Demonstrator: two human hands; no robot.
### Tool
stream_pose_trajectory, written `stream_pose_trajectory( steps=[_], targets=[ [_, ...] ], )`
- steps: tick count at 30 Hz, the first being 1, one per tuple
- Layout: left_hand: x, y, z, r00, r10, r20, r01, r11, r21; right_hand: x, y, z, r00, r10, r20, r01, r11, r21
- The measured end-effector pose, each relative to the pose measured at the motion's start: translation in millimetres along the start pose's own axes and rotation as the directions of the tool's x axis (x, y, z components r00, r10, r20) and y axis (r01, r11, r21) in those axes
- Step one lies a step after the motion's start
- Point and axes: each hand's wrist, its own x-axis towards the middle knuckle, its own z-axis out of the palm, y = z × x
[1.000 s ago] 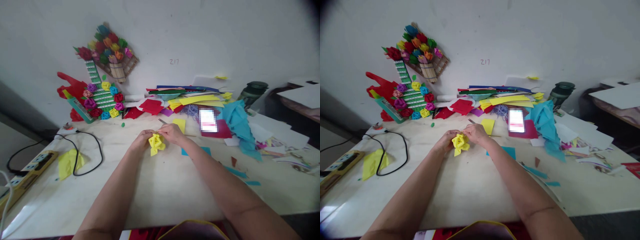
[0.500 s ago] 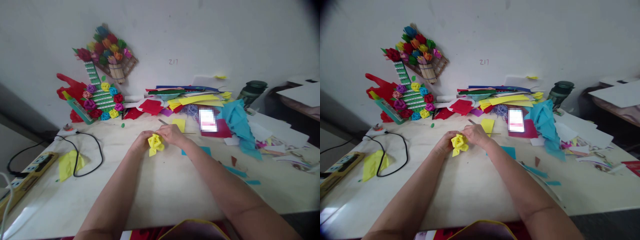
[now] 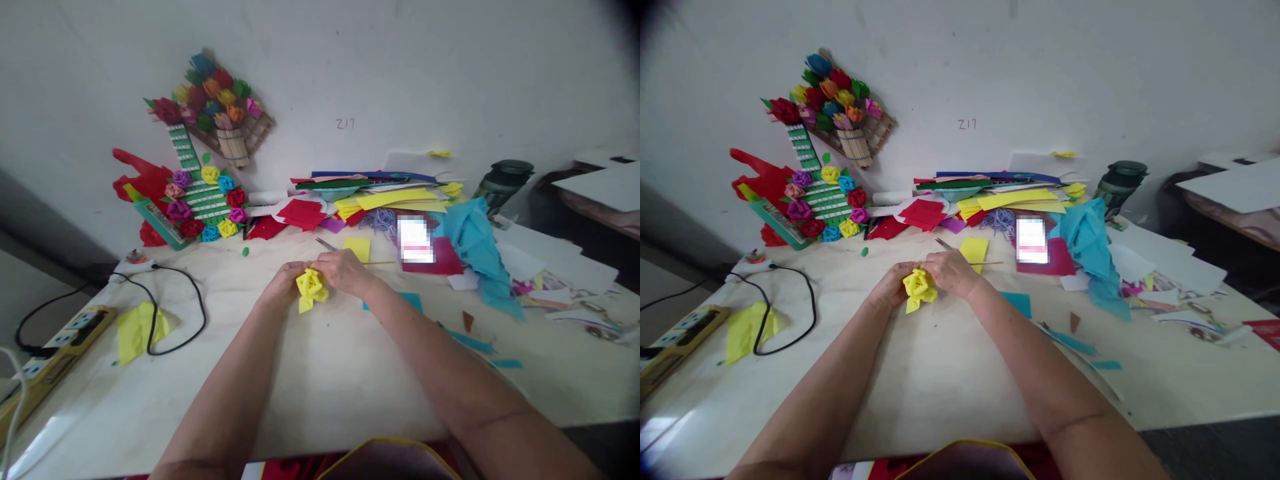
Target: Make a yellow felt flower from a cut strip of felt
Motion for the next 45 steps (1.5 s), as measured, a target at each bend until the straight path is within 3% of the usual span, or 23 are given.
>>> stream_pose_trajectory(
  steps=[14, 23, 33, 45],
  targets=[
    [1, -3, -3.7, 0.998, 0.056, -0.024, -0.056, 0.998, 0.034, 0, 2, -2, 0.999, -0.004, 0.036, 0.006, 0.999, -0.054],
    [2, 0, -3.4, 0.999, 0.044, -0.025, -0.041, 0.994, 0.099, 2, 7, 2, 0.98, 0.188, 0.067, -0.196, 0.966, 0.168],
    [2, -1, -6.1, 0.998, 0.055, 0.025, -0.058, 0.985, 0.164, 3, 9, 4, 0.954, 0.256, 0.155, -0.28, 0.946, 0.162],
    [-1, 5, -5.3, 0.999, 0.024, 0.044, -0.03, 0.988, 0.152, 1, 13, 18, 0.979, 0.206, 0.003, -0.201, 0.95, 0.237]
  ],
)
